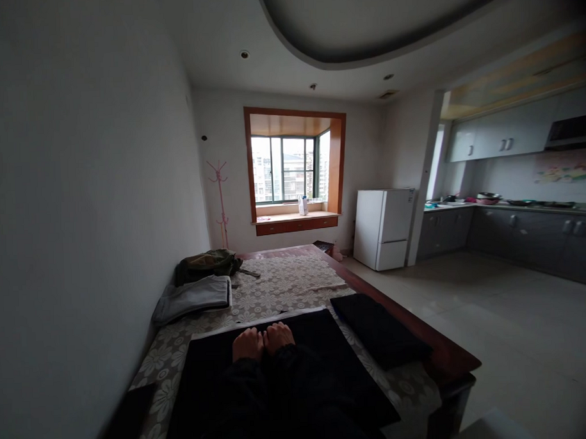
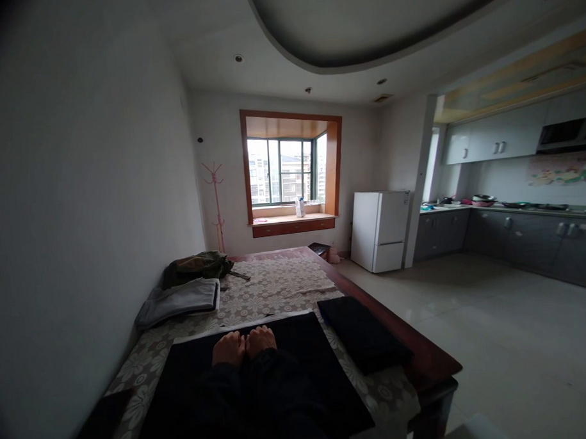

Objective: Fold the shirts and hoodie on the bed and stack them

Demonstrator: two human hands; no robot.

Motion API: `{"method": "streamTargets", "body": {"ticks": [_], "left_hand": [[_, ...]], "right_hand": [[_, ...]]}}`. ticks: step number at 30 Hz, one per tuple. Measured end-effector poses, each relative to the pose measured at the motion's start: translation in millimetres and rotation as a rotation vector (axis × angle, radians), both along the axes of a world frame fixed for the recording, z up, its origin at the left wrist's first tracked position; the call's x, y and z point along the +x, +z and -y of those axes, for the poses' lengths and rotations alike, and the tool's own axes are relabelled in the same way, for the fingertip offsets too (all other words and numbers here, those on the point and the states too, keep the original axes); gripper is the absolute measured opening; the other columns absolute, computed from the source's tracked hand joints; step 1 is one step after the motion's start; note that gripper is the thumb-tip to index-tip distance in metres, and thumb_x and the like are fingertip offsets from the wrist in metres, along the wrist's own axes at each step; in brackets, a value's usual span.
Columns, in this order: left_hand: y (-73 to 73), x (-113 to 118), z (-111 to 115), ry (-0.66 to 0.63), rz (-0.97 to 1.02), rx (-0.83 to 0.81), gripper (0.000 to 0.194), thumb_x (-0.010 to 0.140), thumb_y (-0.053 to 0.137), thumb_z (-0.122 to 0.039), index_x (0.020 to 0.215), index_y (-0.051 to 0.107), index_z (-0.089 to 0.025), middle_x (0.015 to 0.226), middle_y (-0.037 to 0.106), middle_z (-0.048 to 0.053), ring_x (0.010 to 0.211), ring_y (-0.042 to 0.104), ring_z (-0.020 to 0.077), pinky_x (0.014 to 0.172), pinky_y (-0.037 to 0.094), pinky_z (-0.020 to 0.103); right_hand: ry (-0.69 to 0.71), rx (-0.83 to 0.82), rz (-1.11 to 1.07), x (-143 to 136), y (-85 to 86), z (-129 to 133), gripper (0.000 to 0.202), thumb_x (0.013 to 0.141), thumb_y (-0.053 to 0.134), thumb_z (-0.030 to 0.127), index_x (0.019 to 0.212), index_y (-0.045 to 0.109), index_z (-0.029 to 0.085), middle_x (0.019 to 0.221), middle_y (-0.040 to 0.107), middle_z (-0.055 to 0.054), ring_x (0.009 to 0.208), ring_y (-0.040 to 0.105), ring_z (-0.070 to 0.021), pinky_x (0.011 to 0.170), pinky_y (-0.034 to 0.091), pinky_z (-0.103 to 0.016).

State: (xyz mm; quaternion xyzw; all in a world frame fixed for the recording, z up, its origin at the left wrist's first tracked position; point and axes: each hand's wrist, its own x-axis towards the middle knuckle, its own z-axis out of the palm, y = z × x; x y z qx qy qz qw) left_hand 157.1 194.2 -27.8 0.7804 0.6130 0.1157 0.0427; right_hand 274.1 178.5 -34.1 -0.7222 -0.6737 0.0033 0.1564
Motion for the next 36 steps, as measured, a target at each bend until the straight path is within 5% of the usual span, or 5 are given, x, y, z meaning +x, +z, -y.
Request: {"method": "streamTargets", "body": {"ticks": [10, 27, 36], "left_hand": [[8.4, 1, 3, 0.041, -0.008, -0.082, 0.044, 0.100, 0.038, -0.038, 0.099, 0.079, -0.020, 0.107, 0.078, 0.015, 0.102, 0.073, 0.0286, 0.086, 0.050, 0.037], [7.3, 0, 0, 0.048, -0.007, -0.106, 0.046, 0.101, 0.043, -0.051, 0.109, 0.073, -0.017, 0.111, 0.077, 0.011, 0.102, 0.071, 0.0226, 0.094, 0.052, 0.043], [7.9, 1, 1, 0.052, -0.007, -0.097, 0.048, 0.101, 0.036, -0.043, 0.099, 0.079, -0.022, 0.109, 0.078, 0.015, 0.106, 0.072, 0.0280, 0.089, 0.051, 0.036]], "right_hand": [[-0.029, -0.032, -0.003, -2, 5.3, 4, 0.032, 0.099, 0.051, 0.032, 0.099, 0.079, 0.016, 0.112, 0.077, -0.014, 0.114, 0.067, -0.0272, 0.094, 0.047, -0.033], [-0.045, -0.110, 0.027, -6, 15.3, 5, 0.036, 0.099, 0.050, 0.037, 0.099, 0.082, 0.019, 0.103, 0.079, -0.018, 0.100, 0.076, -0.0277, 0.087, 0.054, -0.035], [-0.023, -0.118, 0.029, -7, 16.3, 4, 0.036, 0.098, 0.051, 0.037, 0.096, 0.082, 0.019, 0.100, 0.080, -0.017, 0.098, 0.076, -0.0288, 0.085, 0.056, -0.036]]}}
